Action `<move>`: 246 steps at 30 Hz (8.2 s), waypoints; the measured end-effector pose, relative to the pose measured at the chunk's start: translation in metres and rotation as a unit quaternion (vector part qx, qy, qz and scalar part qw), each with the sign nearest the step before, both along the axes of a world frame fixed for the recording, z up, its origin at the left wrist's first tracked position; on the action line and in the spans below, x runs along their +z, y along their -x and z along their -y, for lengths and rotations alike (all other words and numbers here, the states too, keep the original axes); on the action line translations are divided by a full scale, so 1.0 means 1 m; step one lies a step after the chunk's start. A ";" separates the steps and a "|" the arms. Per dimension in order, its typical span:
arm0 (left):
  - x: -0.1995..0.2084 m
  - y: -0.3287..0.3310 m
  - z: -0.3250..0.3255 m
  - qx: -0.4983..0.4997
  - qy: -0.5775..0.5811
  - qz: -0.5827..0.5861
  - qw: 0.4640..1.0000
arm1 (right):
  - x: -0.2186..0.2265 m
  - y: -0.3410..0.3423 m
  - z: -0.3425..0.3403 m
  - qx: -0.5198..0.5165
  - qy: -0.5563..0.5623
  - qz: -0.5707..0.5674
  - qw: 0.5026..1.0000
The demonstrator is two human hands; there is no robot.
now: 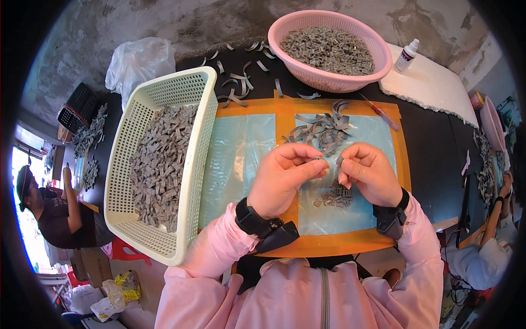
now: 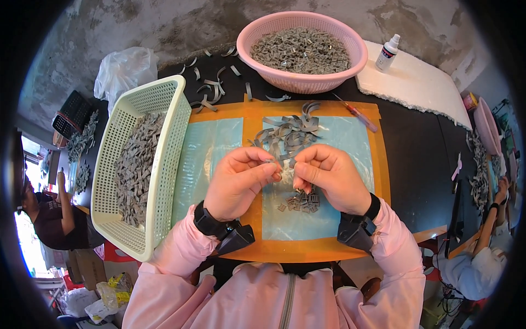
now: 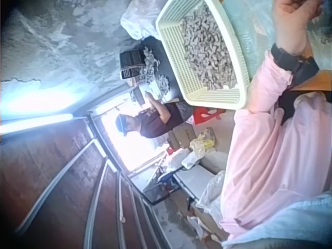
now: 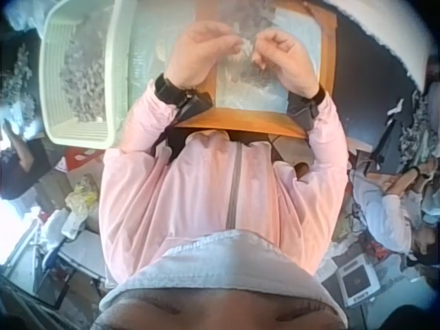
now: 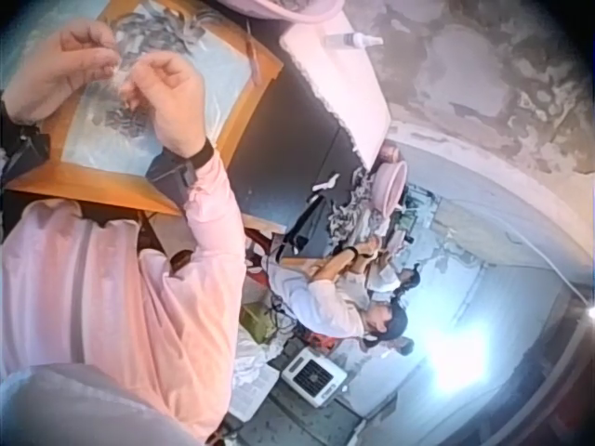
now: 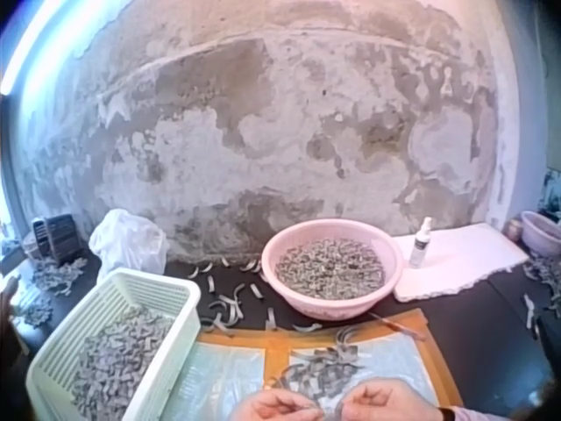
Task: Sorting and inspecting small grey material components for shoe manufacturing at a workbench.
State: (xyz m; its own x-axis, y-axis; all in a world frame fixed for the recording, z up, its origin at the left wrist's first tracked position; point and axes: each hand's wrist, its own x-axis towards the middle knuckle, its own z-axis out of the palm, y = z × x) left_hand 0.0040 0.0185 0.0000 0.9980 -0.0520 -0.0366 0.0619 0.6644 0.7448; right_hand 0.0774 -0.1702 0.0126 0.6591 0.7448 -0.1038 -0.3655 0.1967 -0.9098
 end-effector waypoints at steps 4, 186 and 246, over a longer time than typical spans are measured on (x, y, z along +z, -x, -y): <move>-0.002 0.000 0.002 -0.015 -0.043 -0.013 0.999 | 0.001 0.000 -0.002 -0.041 0.032 0.019 0.998; 0.004 0.006 0.003 -0.050 -0.111 0.042 0.992 | 0.002 0.013 0.000 0.044 -0.010 0.047 0.998; 0.015 0.001 -0.001 -0.096 -0.280 -0.099 0.950 | 0.015 0.003 0.002 0.049 0.165 0.132 0.976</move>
